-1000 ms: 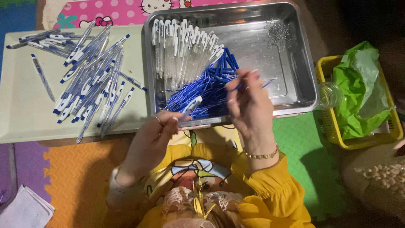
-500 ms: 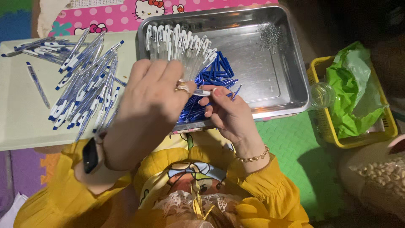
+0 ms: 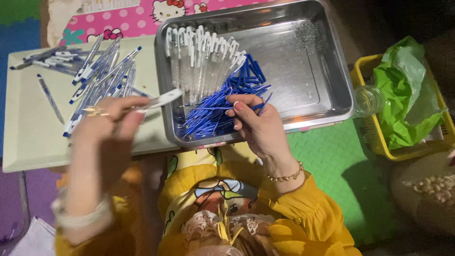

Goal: The person assembles ballpoint pens by hand, inserting blue ink refills and white springs into clear pen barrels before snapping on blue caps.

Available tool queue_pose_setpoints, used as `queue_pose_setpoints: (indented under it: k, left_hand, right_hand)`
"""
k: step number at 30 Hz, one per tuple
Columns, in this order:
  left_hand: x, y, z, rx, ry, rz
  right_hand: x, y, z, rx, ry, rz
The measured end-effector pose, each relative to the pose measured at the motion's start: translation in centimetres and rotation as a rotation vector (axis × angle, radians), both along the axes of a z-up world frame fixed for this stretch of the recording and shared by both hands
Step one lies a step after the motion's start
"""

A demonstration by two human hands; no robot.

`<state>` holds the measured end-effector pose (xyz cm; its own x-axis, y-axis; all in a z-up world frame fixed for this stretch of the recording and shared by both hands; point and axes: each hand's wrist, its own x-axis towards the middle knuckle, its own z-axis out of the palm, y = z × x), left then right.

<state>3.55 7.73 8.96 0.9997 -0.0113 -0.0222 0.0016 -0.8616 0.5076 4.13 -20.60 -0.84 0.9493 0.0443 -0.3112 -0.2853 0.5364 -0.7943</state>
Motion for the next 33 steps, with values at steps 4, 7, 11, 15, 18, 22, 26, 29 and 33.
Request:
queue_pose_setpoints:
  k: [4,7,11,15,18,22,26,29,33]
  left_hand:
    - [-0.3,-3.1,-2.9,-0.008,-0.234,-0.329]
    - [0.7,-4.5,-5.1,0.537,-0.669,-0.456]
    - [0.8,-5.6,-5.1,-0.175,-0.15,-0.172]
    - [1.0,-3.8,-6.6,0.137,-0.565,-0.361]
    - [0.7,-5.1,-2.5,-0.316,0.133,0.121]
    - [0.7,-6.9,-4.5,-0.275,0.072,0.097]
    - [1.2,-8.2,-6.0,-0.265,0.073,0.067]
    - [1.5,-9.1,-5.3,-0.347,0.164,0.041]
    - [1.3,-9.4,-7.6,-0.446,-0.004,-0.072]
  right_hand:
    - [-0.1,0.3,0.1,0.006,0.021,-0.015]
    - [0.1,-0.1,0.1,-0.159,-0.001,-0.038]
    - [0.1,-0.6,1.0,-0.178,-0.032,-0.024]
    - [0.5,-0.7,4.1,-0.444,-0.028,-0.041]
    - [1.8,-1.9,4.4,-0.812,-0.23,0.254]
    - [1.9,-2.1,2.1,-1.252,-0.632,0.035]
    - [1.0,-1.0,2.3,-1.035,-0.712,0.153]
    - [1.5,-1.2,1.9,-1.042,-0.744,0.191]
    - [2.7,-2.9,1.8,-1.167,-0.845,0.344]
